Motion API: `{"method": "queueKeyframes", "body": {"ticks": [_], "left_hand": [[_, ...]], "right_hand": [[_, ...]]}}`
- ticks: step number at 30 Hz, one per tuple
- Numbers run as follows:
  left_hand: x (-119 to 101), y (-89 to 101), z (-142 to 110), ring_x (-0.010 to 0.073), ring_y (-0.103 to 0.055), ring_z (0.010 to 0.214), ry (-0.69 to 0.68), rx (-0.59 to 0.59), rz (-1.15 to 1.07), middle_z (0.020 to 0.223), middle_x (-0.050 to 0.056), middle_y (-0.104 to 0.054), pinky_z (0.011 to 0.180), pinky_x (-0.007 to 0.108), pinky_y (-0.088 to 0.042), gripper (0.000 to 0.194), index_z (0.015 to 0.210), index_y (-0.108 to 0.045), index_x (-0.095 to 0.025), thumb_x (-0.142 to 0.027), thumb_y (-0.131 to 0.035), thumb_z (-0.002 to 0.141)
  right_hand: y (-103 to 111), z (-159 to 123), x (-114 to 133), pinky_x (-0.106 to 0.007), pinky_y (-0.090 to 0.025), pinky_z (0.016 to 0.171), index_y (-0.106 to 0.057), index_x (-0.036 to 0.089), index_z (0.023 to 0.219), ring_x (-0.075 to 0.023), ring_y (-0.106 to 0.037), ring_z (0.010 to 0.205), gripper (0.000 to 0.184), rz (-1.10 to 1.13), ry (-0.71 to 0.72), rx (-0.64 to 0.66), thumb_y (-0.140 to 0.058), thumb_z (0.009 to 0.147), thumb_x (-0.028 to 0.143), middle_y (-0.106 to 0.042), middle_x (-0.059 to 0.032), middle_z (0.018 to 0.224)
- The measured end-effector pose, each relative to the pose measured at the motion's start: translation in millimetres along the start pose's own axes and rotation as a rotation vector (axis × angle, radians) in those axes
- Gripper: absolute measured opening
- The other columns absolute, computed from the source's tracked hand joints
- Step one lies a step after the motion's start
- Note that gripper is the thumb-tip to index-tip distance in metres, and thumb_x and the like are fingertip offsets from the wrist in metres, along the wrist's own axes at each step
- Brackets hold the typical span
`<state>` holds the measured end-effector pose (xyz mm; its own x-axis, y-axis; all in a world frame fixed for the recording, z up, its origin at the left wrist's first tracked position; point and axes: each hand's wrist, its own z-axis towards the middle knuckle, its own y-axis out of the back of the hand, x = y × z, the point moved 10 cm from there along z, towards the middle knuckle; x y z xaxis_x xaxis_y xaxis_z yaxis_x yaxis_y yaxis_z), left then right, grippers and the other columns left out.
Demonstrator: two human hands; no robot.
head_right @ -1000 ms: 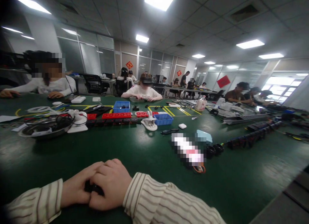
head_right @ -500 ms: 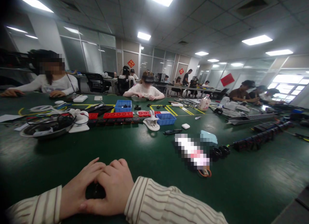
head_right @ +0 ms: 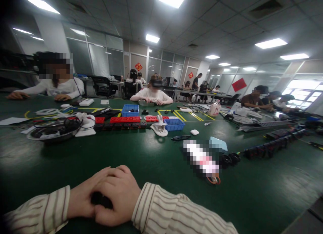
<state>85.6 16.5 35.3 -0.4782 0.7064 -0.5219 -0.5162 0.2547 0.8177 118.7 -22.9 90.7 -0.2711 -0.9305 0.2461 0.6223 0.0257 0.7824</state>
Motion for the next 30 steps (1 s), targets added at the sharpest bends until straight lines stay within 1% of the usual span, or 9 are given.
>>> {"method": "queueKeyframes", "body": {"ticks": [4, 7, 9, 12, 14, 17, 21, 26, 30], "left_hand": [[6, 7.3, -6, 0.0357, -0.046, 0.116, 0.007, -0.093, 0.037, 0.127, 0.012, -0.049, 0.107, 0.06, -0.016, 0.087, 0.13, -0.034, -0.023, -0.067, -0.067, 0.062], [3, 16.9, -8, 0.0353, -0.048, 0.114, 0.007, -0.192, 0.11, 0.121, 0.012, -0.053, 0.107, 0.061, -0.016, 0.092, 0.123, -0.04, -0.022, -0.072, -0.07, 0.052], [-1, 20.5, -7, 0.0347, -0.049, 0.111, 0.032, -0.217, 0.149, 0.115, 0.012, -0.055, 0.108, 0.061, -0.014, 0.084, 0.117, -0.046, -0.021, -0.063, -0.075, 0.051], [-2, 16.0, -2, 0.0307, -0.053, 0.101, 0.082, -0.137, 0.116, 0.102, 0.007, -0.058, 0.108, 0.059, -0.014, 0.051, 0.1, -0.056, -0.02, -0.042, -0.075, 0.058], [-2, 13.1, 1, 0.0277, -0.054, 0.095, 0.093, -0.082, 0.075, 0.097, 0.005, -0.056, 0.105, 0.055, -0.025, 0.035, 0.092, -0.059, -0.019, -0.027, -0.07, 0.059], [-1, 11.7, 4, 0.025, -0.053, 0.096, 0.073, -0.035, 0.032, 0.1, 0.004, -0.054, 0.092, 0.04, -0.043, 0.032, 0.088, -0.061, -0.02, -0.015, -0.064, 0.057], [-1, 7.2, 6, 0.0222, -0.054, 0.095, 0.037, 0.024, -0.018, 0.099, 0.001, -0.055, 0.088, 0.032, -0.046, 0.032, 0.09, -0.063, -0.023, -0.018, -0.068, 0.058], [-3, 3.6, 1, 0.0294, -0.051, 0.103, 0.052, 0.005, 0.056, 0.108, 0.004, -0.056, 0.105, 0.058, -0.021, 0.058, 0.109, -0.058, -0.025, -0.038, -0.076, 0.056], [-2, 8.9, -10, 0.0351, -0.049, 0.11, 0.043, -0.16, 0.222, 0.118, 0.009, -0.054, 0.105, 0.063, -0.017, 0.092, 0.123, -0.046, -0.023, -0.069, -0.073, 0.048]], "right_hand": [[18, -3, -9, -0.036, -0.036, 0.081, -0.051, 0.018, 0.089, -0.0193, -0.055, 0.087, 0.048, -0.006, -0.113, -0.174, -0.034, 0.084, 0.063, -0.064, -0.0058, 0.088], [18, -5, -14, -0.035, -0.035, 0.074, -0.053, 0.018, 0.082, -0.018, -0.052, 0.076, 0.058, -0.047, -0.159, -0.209, -0.026, 0.084, 0.07, -0.061, -0.0034, 0.076], [14, -5, -16, -0.035, -0.034, 0.072, -0.054, 0.018, 0.079, -0.0174, -0.051, 0.073, 0.056, -0.076, -0.171, -0.197, -0.032, 0.082, 0.069, -0.061, -0.0025, 0.074], [7, -4, -18, -0.034, -0.033, 0.071, -0.056, 0.018, 0.08, -0.0167, -0.049, 0.072, 0.041, -0.105, -0.201, -0.123, -0.05, 0.078, 0.059, -0.062, -0.0014, 0.075], [4, -4, -19, -0.034, -0.033, 0.073, -0.056, 0.019, 0.082, -0.017, -0.049, 0.074, 0.026, -0.1, -0.232, -0.075, -0.059, 0.074, 0.043, -0.062, -0.0009, 0.075], [3, -4, -17, -0.035, -0.034, 0.076, -0.056, 0.019, 0.083, -0.0182, -0.049, 0.078, 0.016, -0.036, -0.227, -0.048, -0.055, 0.068, 0.024, -0.062, -0.0008, 0.073], [2, -2, -12, -0.034, -0.037, 0.076, -0.054, 0.019, 0.083, -0.0188, -0.049, 0.08, 0.023, 0.126, -0.181, -0.03, -0.044, 0.062, 0.023, -0.06, -0.0028, 0.077], [13, -1, -9, -0.035, -0.039, 0.077, -0.053, 0.018, 0.087, -0.0202, -0.05, 0.084, 0.029, 0.132, -0.164, -0.112, -0.041, 0.074, 0.041, -0.057, -0.007, 0.09], [28, -6, -10, -0.037, -0.038, 0.078, -0.055, 0.016, 0.095, -0.0211, -0.05, 0.085, 0.057, 0.012, -0.21, -0.226, -0.027, 0.084, 0.066, -0.056, -0.0089, 0.094]]}}
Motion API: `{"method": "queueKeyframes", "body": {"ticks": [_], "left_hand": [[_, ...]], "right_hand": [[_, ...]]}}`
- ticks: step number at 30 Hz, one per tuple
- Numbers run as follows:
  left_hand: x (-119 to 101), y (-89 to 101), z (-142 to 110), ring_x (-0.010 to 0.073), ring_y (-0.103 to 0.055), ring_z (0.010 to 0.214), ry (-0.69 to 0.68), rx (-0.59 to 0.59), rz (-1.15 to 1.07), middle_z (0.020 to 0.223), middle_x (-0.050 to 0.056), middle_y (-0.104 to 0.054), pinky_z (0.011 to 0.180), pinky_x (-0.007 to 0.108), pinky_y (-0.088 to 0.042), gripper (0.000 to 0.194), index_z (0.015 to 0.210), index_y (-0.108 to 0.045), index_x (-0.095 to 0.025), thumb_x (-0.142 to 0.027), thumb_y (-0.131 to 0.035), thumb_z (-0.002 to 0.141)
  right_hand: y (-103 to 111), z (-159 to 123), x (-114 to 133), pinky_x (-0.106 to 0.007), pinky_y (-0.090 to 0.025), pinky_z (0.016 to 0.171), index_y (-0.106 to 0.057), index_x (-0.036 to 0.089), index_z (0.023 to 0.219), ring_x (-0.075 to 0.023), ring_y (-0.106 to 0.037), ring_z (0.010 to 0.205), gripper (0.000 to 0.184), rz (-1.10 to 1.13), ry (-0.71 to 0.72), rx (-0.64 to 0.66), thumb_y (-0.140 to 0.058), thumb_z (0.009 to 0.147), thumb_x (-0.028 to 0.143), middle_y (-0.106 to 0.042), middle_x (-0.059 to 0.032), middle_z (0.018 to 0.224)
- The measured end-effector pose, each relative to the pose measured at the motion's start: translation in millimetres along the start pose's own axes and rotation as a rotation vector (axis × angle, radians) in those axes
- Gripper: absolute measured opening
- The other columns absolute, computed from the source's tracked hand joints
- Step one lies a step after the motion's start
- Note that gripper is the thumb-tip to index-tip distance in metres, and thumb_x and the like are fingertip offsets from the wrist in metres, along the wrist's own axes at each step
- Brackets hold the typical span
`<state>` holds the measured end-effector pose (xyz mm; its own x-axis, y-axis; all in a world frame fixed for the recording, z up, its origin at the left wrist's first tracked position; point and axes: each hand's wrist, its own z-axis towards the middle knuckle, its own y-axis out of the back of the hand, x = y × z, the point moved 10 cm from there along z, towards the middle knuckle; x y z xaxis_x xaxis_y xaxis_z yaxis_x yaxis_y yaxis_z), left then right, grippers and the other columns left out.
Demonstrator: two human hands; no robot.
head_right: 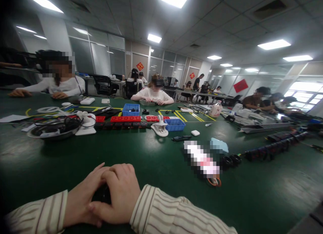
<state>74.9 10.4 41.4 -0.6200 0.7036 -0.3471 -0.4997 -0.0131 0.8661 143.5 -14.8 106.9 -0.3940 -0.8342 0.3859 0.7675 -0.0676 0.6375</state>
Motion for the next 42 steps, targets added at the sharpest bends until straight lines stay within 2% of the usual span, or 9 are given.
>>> {"method": "queueKeyframes", "body": {"ticks": [5, 10, 15, 21, 25, 28, 31, 35, 42], "left_hand": [[-3, 6.1, -7, 0.0364, -0.047, 0.112, -0.054, -0.165, 0.092, 0.117, 0.013, -0.053, 0.107, 0.06, -0.015, 0.101, 0.121, -0.044, -0.018, -0.079, -0.068, 0.044], [-3, -7.8, 2, 0.0298, -0.054, 0.1, 0.03, 0.006, 0.096, 0.101, 0.004, -0.06, 0.105, 0.057, -0.023, 0.04, 0.097, -0.062, -0.024, -0.037, -0.067, 0.06], [-6, -7.7, 11, 0.0282, -0.051, 0.096, 0.033, 0.125, -0.127, 0.099, 0.004, -0.056, 0.097, 0.047, -0.038, 0.026, 0.084, -0.063, -0.022, -0.026, -0.06, 0.059], [-5, -13.0, 8, 0.0273, -0.052, 0.1, -0.047, 0.178, -0.227, 0.106, 0.005, -0.055, 0.092, 0.039, -0.044, 0.041, 0.102, -0.06, -0.022, -0.027, -0.064, 0.062], [5, -8.1, -2, 0.0337, -0.045, 0.117, -0.044, 0.024, -0.081, 0.127, 0.009, -0.05, 0.106, 0.052, -0.027, 0.075, 0.127, -0.044, -0.023, -0.047, -0.07, 0.061], [8, -6.7, -6, 0.035, -0.046, 0.116, -0.023, -0.025, 0.0, 0.124, 0.009, -0.053, 0.107, 0.056, -0.022, 0.084, 0.127, -0.044, -0.023, -0.058, -0.071, 0.056], [4, -5.6, -4, 0.0327, -0.052, 0.108, 0.002, -0.021, 0.04, 0.114, 0.009, -0.058, 0.107, 0.056, -0.022, 0.074, 0.118, -0.051, -0.021, -0.057, -0.07, 0.056], [0, -6.5, 3, 0.0277, -0.055, 0.097, 0.058, 0.059, 0.026, 0.1, 0.005, -0.06, 0.106, 0.055, -0.024, 0.044, 0.097, -0.06, -0.021, -0.039, -0.069, 0.058], [-12, -10.7, 13, 0.0256, -0.054, 0.095, 0.001, 0.195, -0.243, 0.096, 0.004, -0.055, 0.09, 0.039, -0.045, 0.029, 0.086, -0.058, -0.02, -0.019, -0.058, 0.057]], "right_hand": [[-9, -2, -6, -0.035, -0.035, 0.073, -0.055, 0.017, 0.096, -0.0185, -0.05, 0.077, 0.064, -0.17, -0.02, 0.052, -0.032, 0.079, 0.075, -0.058, -0.0047, 0.087], [-27, -3, -10, -0.033, -0.034, 0.072, -0.055, 0.018, 0.079, -0.0171, -0.048, 0.076, 0.04, -0.327, -0.024, 0.198, -0.064, 0.072, 0.056, -0.057, -0.0016, 0.081], [-27, -3, -4, -0.031, -0.035, 0.072, -0.058, 0.02, 0.082, -0.016, -0.05, 0.08, 0.032, -0.232, 0.021, 0.23, -0.074, 0.066, 0.043, -0.059, 0.0001, 0.084], [-31, -9, 13, -0.031, -0.034, 0.091, -0.056, 0.022, 0.086, -0.0151, -0.052, 0.095, 0.019, -0.011, 0.221, 0.274, -0.059, 0.068, 0.021, -0.066, 0.0042, 0.09], [-19, -6, 10, -0.032, -0.035, 0.093, -0.052, 0.019, 0.1, -0.0169, -0.053, 0.102, 0.034, 0.068, 0.201, 0.13, -0.051, 0.077, 0.045, -0.065, -0.0024, 0.1], [-13, -4, -6, -0.033, -0.038, 0.081, -0.053, 0.018, 0.096, -0.018, -0.055, 0.087, 0.053, 0.006, 0.051, 0.036, -0.041, 0.079, 0.067, -0.062, -0.0053, 0.093], [-18, -4, -14, -0.031, -0.037, 0.071, -0.053, 0.018, 0.083, -0.0163, -0.051, 0.074, 0.054, -0.123, -0.032, 0.066, -0.05, 0.073, 0.071, -0.058, -0.0021, 0.08], [-25, -4, -13, -0.029, -0.036, 0.07, -0.054, 0.019, 0.079, -0.0152, -0.05, 0.075, 0.039, -0.231, -0.038, 0.17, -0.068, 0.066, 0.052, -0.057, 0.0005, 0.078], [-36, -7, 7, -0.03, -0.037, 0.08, -0.055, 0.02, 0.083, -0.015, -0.052, 0.087, 0.019, -0.106, 0.162, 0.292, -0.058, 0.066, 0.026, -0.064, 0.0023, 0.086]]}}
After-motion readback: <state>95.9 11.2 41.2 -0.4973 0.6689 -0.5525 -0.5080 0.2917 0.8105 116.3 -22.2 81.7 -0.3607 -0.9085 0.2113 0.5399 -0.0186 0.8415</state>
